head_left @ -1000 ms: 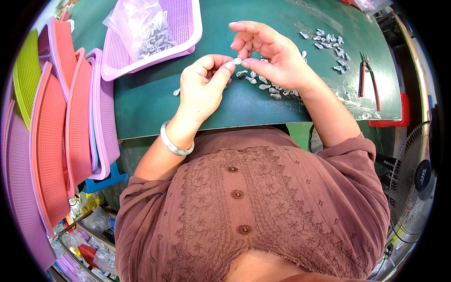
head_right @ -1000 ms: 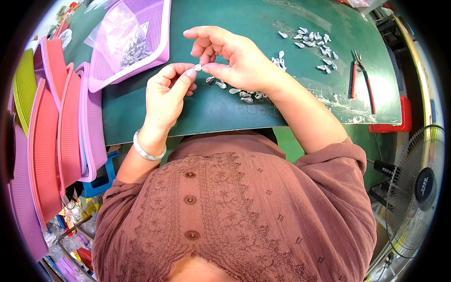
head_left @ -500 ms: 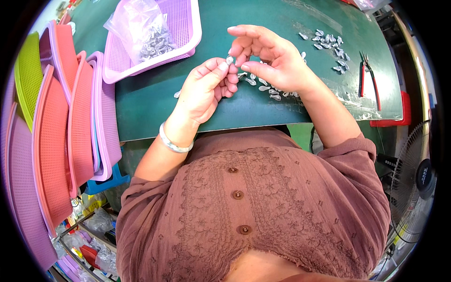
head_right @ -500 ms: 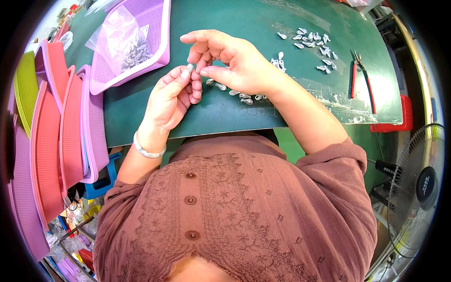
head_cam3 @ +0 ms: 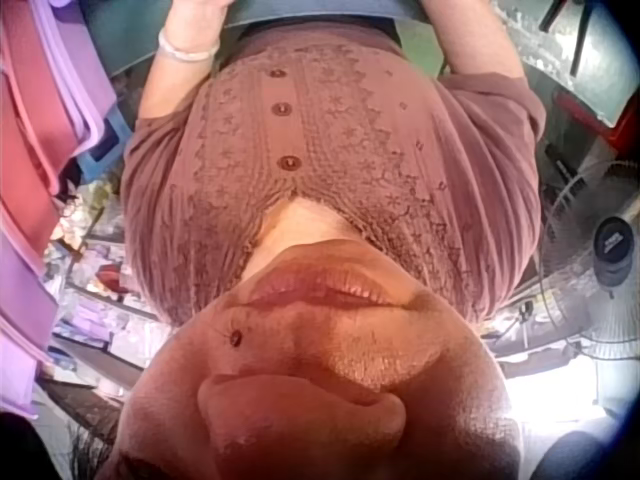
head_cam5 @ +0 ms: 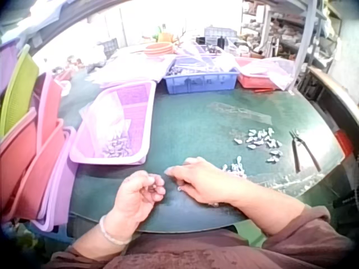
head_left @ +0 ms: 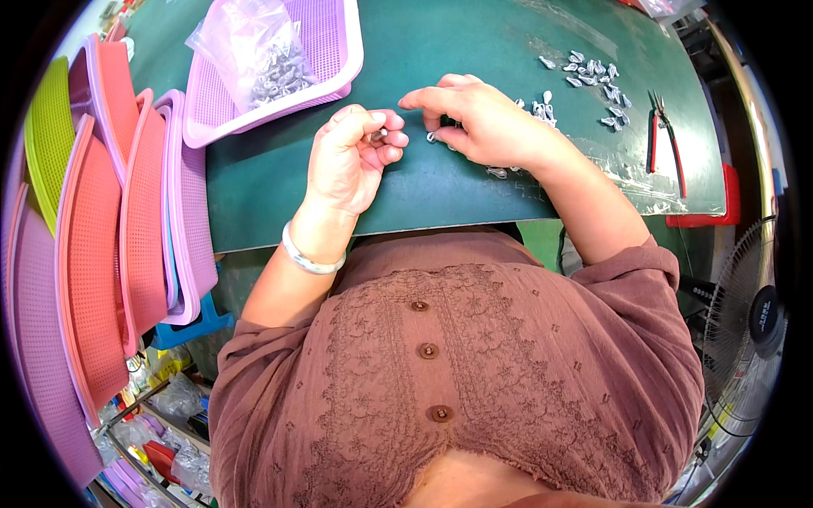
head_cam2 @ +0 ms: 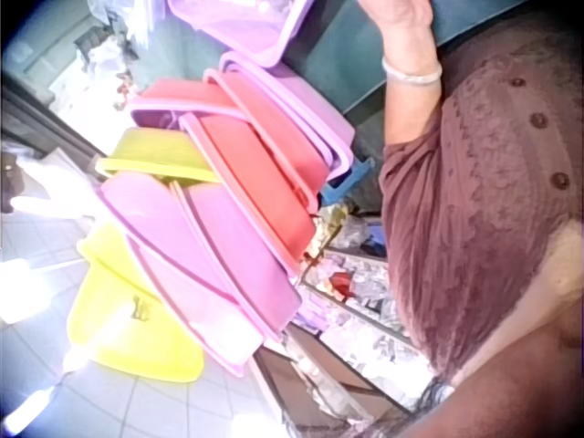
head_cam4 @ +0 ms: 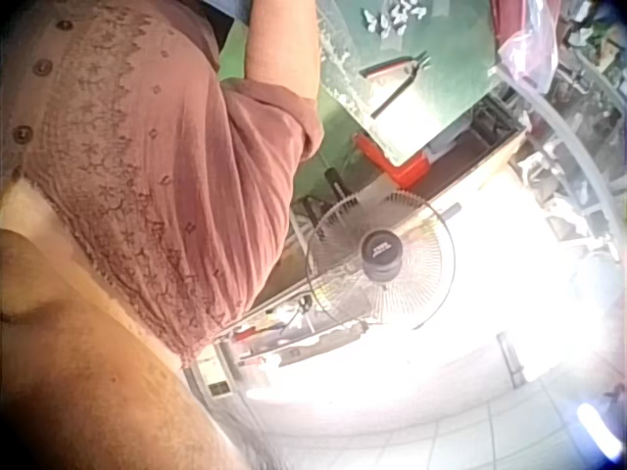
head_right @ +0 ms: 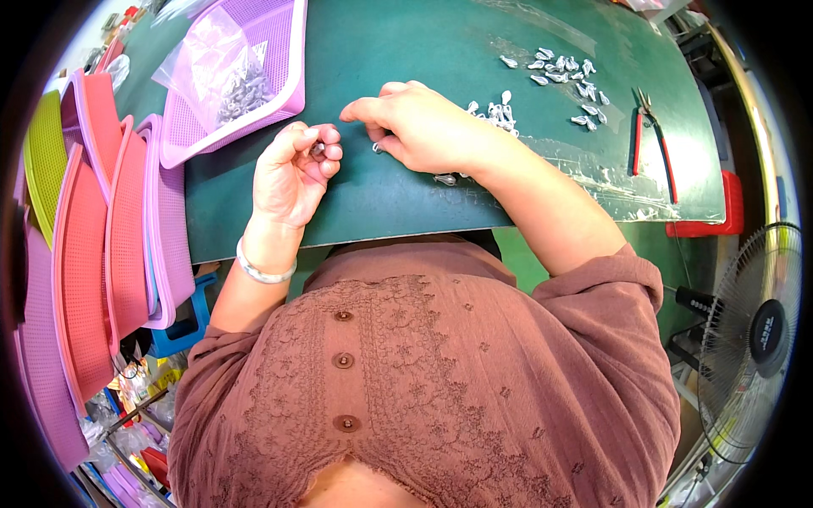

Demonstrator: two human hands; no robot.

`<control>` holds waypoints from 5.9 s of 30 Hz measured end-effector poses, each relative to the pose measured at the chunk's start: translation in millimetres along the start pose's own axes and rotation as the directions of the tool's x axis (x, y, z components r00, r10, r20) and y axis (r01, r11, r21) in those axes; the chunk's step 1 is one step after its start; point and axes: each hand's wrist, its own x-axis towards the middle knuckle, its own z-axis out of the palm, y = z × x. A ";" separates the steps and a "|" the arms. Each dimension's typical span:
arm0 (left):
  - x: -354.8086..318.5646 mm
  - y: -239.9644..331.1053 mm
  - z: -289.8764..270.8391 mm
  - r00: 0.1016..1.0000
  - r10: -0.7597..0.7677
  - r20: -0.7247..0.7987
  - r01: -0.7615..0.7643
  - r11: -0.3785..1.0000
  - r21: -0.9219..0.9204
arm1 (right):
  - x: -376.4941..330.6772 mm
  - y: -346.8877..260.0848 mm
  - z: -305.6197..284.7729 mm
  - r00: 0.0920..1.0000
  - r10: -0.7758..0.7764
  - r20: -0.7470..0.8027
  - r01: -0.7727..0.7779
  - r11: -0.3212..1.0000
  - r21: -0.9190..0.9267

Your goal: The person picks small silver metal pieces from a purple basket and the table, then joins two pieces together by hand. The assembled pieces are placed back into the basket. This process is repeated continuously throughout the clip.

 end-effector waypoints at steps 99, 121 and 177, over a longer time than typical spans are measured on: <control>10.5 -19.7 35.1 0.895 0.363 0.259 -0.309 0.088 0.947 | -8.3 42.5 -37.0 0.864 0.262 -0.429 -0.278 0.960 0.026; 2.1 -14.5 33.4 0.985 0.172 0.014 -0.169 0.945 0.279 | -0.8 -6.5 -7.0 0.920 0.049 -0.389 0.141 0.885 0.444; 0.2 -3.2 23.8 0.999 -0.043 0.030 0.038 0.988 0.153 | 0.8 -3.4 -3.3 0.921 0.029 -0.387 0.149 0.894 0.423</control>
